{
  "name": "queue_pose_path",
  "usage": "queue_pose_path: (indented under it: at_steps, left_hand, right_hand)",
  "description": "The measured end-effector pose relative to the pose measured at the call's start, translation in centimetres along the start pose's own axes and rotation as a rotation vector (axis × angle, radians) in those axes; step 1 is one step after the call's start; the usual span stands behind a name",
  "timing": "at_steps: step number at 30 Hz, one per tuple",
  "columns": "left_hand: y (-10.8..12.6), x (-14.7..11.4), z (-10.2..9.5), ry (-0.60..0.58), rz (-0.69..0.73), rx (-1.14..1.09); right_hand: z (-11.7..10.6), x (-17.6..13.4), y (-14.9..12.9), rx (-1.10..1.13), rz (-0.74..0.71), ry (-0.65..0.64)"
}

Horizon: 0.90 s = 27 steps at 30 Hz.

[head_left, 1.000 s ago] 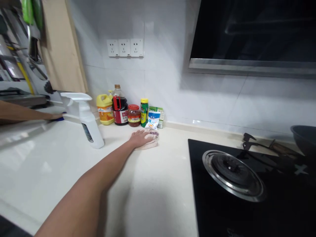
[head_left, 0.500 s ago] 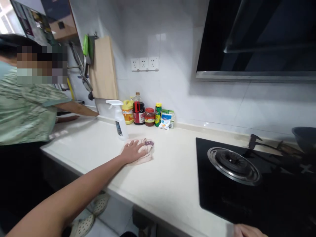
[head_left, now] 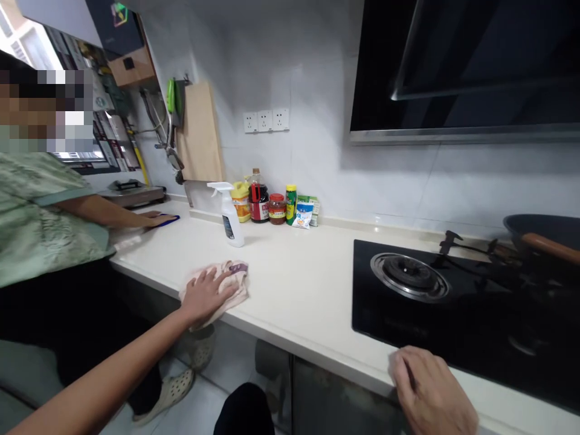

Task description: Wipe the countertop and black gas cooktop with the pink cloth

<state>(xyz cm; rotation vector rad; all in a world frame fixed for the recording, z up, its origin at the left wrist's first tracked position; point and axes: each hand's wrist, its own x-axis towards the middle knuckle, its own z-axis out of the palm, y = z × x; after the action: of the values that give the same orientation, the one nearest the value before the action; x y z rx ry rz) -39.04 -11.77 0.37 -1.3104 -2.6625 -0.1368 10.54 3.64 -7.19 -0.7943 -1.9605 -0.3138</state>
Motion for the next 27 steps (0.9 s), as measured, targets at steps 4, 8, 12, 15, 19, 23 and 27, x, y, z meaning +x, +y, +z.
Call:
queue_pose_path:
  at_steps: [4,8,12,15,19,23,27]
  left_hand:
    - [6.8,-3.2,-0.3,0.048,0.165,-0.05]
    - [13.9,-7.1,0.8,0.214,0.38,-0.138]
    - [20.8,-11.1,3.0,0.47,0.67,-0.267]
    - [25.1,-13.4,3.5,0.521,0.816,-0.31]
    - [27.9,-14.9,3.0,0.457,0.933,-0.226]
    - [26.3,-13.3,4.3,0.48,1.057,-0.147]
    - [19.6,-9.3,6.9,0.584,0.957,-0.182]
  right_hand:
    - [0.6,-0.9,-0.5,0.006,0.11,-0.01]
    - [1.2,-1.1,0.1,0.026,0.142,-0.027]
    - [1.1,-0.9,0.3,0.04,0.161,-0.052]
    - [0.2,-1.1,0.2,0.04,0.18,-0.08]
    - [-1.7,-1.4,0.0,0.051,0.186,-0.119]
    - [-3.0,-0.5,1.2,0.089,0.119,-0.114]
    - [-3.4,0.0,5.3,0.124,0.072,-0.103]
